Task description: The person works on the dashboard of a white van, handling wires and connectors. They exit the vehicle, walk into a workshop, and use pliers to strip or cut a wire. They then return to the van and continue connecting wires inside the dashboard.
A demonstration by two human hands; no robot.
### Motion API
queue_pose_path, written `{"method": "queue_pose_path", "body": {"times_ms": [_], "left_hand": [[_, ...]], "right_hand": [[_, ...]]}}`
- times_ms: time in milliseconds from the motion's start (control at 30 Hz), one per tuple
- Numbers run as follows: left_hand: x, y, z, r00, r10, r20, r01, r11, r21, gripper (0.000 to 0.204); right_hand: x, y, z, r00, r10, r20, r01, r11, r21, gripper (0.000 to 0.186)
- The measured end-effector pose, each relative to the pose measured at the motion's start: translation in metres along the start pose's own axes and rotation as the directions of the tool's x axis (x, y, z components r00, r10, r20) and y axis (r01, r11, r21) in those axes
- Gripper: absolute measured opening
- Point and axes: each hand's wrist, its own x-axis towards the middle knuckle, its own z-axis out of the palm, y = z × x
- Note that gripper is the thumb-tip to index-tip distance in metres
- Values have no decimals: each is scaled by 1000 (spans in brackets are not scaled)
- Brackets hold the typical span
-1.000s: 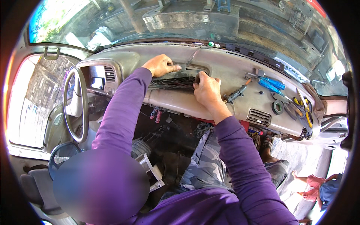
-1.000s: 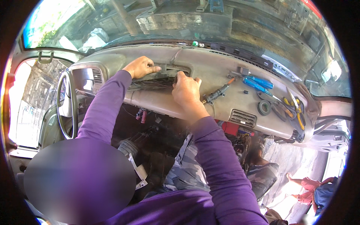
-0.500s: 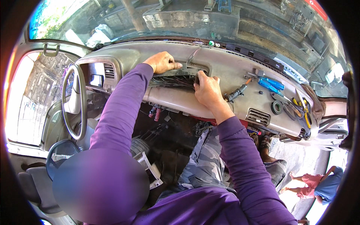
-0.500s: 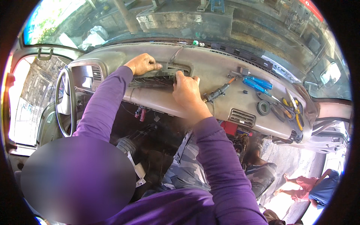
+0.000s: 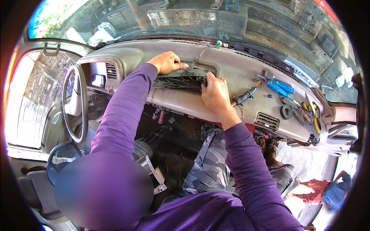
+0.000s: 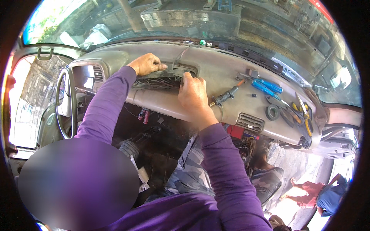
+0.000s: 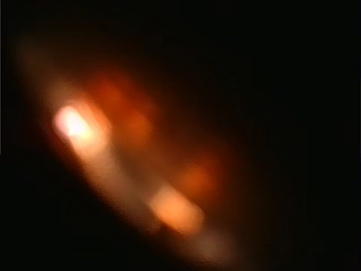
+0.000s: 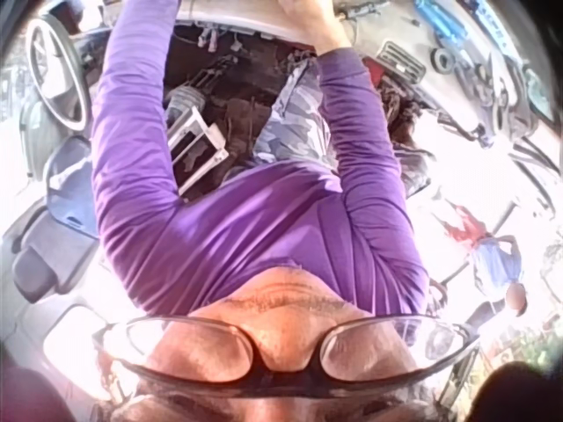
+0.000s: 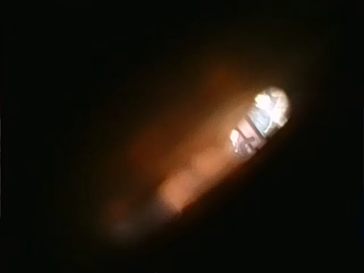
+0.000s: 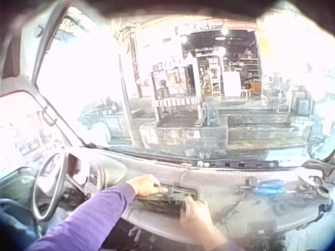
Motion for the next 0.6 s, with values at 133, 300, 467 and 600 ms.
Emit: {"method": "queue_pose_path", "body": {"times_ms": [133,300,467,600], "left_hand": [[1,2,-2,1000,-19,19,19,1000,-12,64],[7,-7,0,1000,-13,16,13,1000,-23,67],[-3,-7,0,999,-37,-6,36,999,-22,69],[-4,4,0,998,-66,15,66,998,-22,68]], "right_hand": [[-1,-4,6,997,45,-54,-49,997,-59,19],[1,1,-3,998,-23,51,25,999,-30,18],[2,-7,7,993,96,-64,-97,995,-17,17],[2,-1,-2,1000,9,7,-8,999,-36,16]]}}
